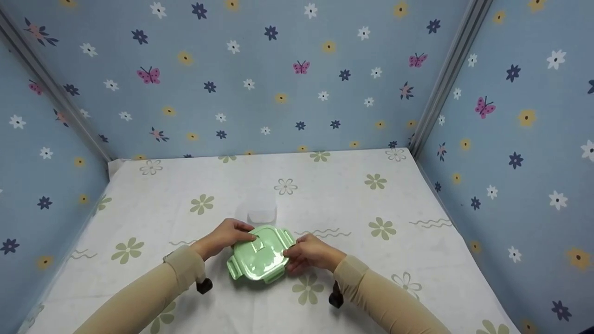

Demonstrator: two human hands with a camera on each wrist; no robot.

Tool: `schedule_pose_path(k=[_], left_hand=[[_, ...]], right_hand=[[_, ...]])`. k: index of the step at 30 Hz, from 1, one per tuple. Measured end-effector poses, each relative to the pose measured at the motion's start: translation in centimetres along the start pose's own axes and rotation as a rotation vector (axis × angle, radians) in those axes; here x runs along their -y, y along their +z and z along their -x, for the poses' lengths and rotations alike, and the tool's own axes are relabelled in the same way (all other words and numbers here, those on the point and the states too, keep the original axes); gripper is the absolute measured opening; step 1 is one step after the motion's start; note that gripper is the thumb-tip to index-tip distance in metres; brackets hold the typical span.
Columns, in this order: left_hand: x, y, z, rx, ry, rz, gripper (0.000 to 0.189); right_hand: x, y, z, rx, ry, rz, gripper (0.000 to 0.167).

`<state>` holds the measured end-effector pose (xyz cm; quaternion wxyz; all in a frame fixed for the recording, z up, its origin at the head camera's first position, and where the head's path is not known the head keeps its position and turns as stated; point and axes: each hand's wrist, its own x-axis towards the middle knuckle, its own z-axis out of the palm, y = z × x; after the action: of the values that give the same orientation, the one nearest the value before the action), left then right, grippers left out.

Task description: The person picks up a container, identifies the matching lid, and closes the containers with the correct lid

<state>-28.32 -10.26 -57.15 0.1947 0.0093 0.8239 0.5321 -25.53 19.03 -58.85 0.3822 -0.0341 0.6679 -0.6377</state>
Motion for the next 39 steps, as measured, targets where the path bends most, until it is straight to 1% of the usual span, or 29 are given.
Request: schedule_pose_path(k=[7, 13, 20, 22, 24, 28, 31, 33, 39], left_hand=[[0.3, 0.0, 0.1, -0.007, 0.006, -0.019, 0.037], [0.8, 0.1, 0.3, -0.014, 0.006, -0.016, 0.037], [1.3, -0.1, 0.3, -0.007, -0.008, 0.051, 0.042], [1.5, -0.3, 0.4, 0.001, -0.017, 0.068, 0.042], [1.6, -0.5, 0.5, 0.007, -0.027, 0.079, 0.043], [1.8, -1.0, 1.2, 0.015, -0.063, 0.097, 0.05], [2.1, -1.3, 1.9, 0.022, -0.082, 0.124, 0.057], [2.4, -1.5, 2.4, 0.027, -0.09, 0.143, 0.06], [3.1, -1.6, 3.5, 0.037, -0.121, 0.181, 0.065]], right_hand=[[0.0, 0.3, -0.1, -0.007, 0.005, -0.008, 0.008], [0.1, 0.5, -0.2, -0.011, 0.016, 0.0, 0.009], [0.4, 0.4, -0.5, 0.007, 0.004, 0.014, 0.006], [0.6, 0.2, -0.5, -0.001, 0.0, 0.049, 0.011], [1.0, 0.1, -0.5, -0.024, -0.002, 0.106, 0.02], [1.9, -0.1, -0.5, -0.095, 0.004, 0.218, 0.042], [2.7, -0.2, -0.8, -0.135, -0.001, 0.233, 0.055], [3.0, -0.2, -1.1, -0.152, -0.005, 0.232, 0.059], [3.6, -0.1, -2.0, -0.192, 0.002, 0.223, 0.061]])
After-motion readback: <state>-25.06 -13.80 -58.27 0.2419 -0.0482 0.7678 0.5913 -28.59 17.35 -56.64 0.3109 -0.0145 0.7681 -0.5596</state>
